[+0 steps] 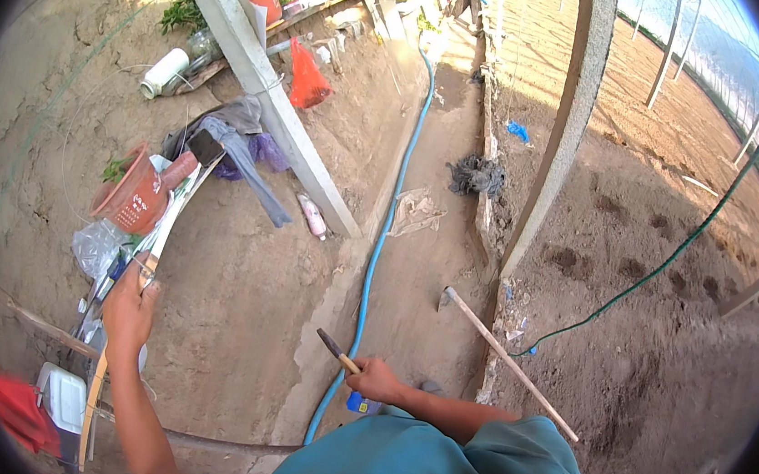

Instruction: The person uses pliers to bend and secure a metal wire around a small wooden piece, repeatedly adjusting the wire and wood to form a joint. The person holds the wood and wire with both hands while manipulating the pliers to tighten the connection.

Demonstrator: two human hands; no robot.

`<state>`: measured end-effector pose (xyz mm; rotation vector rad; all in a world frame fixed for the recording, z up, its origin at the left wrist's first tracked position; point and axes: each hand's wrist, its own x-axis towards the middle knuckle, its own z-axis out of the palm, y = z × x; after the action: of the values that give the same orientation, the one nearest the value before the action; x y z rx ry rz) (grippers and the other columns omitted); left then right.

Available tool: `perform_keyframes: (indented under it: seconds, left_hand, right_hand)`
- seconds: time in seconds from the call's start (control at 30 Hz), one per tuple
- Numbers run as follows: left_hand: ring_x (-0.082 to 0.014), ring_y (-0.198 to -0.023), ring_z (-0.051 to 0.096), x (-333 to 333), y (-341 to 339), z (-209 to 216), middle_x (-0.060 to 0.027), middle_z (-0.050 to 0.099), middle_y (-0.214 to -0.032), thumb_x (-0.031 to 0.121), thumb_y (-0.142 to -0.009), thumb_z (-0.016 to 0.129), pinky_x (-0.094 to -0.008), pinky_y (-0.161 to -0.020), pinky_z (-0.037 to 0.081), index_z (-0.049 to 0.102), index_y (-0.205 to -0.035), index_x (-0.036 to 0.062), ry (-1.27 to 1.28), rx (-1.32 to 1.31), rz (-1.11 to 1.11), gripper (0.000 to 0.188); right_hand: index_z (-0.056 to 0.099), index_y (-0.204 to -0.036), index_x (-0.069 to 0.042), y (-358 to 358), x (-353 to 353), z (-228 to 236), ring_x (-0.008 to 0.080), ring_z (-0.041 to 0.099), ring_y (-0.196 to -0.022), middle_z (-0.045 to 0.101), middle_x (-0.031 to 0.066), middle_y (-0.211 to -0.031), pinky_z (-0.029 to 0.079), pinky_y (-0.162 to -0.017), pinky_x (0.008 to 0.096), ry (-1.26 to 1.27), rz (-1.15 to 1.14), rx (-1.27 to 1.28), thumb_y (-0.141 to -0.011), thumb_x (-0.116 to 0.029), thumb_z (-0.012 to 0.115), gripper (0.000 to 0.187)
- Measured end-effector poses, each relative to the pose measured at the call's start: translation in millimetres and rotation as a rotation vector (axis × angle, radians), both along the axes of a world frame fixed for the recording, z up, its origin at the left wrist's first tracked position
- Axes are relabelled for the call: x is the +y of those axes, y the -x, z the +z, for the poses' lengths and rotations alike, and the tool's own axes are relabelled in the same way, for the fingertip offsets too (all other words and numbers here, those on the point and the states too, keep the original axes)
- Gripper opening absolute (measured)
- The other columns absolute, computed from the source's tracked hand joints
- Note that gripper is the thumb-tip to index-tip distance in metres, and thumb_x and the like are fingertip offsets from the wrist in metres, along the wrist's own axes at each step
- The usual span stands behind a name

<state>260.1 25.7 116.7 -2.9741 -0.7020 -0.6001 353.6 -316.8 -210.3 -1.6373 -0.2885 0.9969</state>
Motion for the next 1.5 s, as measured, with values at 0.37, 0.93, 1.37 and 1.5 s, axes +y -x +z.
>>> perform_keyframes:
  seconds: [0.37,0.93,1.37,1.5]
  left_hand:
    - [-0.0439,-0.11,0.068,-33.8,-26.2,7.5,-0.0221,0.072,-0.123,0.022,-0.097,0.073,-0.0492,-0.091,0.054,0.055,-0.152,0.0174,0.041,0.068,0.063,0.059]
    - [-0.0438,-0.107,0.07,-27.9,-21.4,2.4,-0.021,0.074,-0.118,0.024,-0.098,0.071,-0.05,-0.09,0.054,0.06,-0.145,0.0166,-0.035,0.057,0.192,0.05]
    - [-0.0446,-0.111,0.069,-16.8,-9.1,2.0,-0.0225,0.073,-0.123,0.023,-0.097,0.071,-0.0492,-0.093,0.054,0.059,-0.148,0.0135,-0.007,0.057,0.175,0.053]
    - [-0.0444,-0.111,0.069,-15.5,-4.5,2.1,-0.0224,0.073,-0.124,0.023,-0.097,0.071,-0.0493,-0.094,0.053,0.058,-0.148,0.0138,0.002,0.063,0.185,0.054]
  right_hand:
    - [0.072,-0.106,-0.003,-62.6,-80.4,-39.7,0.0133,0.062,-0.062,0.068,0.0054,-0.078,0.052,-0.055,0.0316,0.167,-0.126,0.047,-0.088,-0.018,0.068,0.023]
    - [0.073,-0.101,-0.003,-36.4,-98.3,-61.9,0.0151,0.063,-0.059,0.069,0.0065,-0.075,0.05,-0.052,0.0357,0.267,-0.124,0.043,-0.088,-0.02,0.068,0.022]
    - [0.074,-0.112,-0.002,-21.4,-98.2,-67.8,0.0157,0.063,-0.061,0.068,0.0066,-0.076,0.05,-0.053,0.0354,0.287,-0.161,0.105,-0.089,-0.021,0.069,0.03]
    - [0.071,-0.118,-0.001,-25.6,-99.6,-83.8,0.0177,0.064,-0.06,0.069,0.0095,-0.078,0.052,-0.051,0.036,0.253,-0.23,0.211,-0.09,-0.017,0.067,0.033]
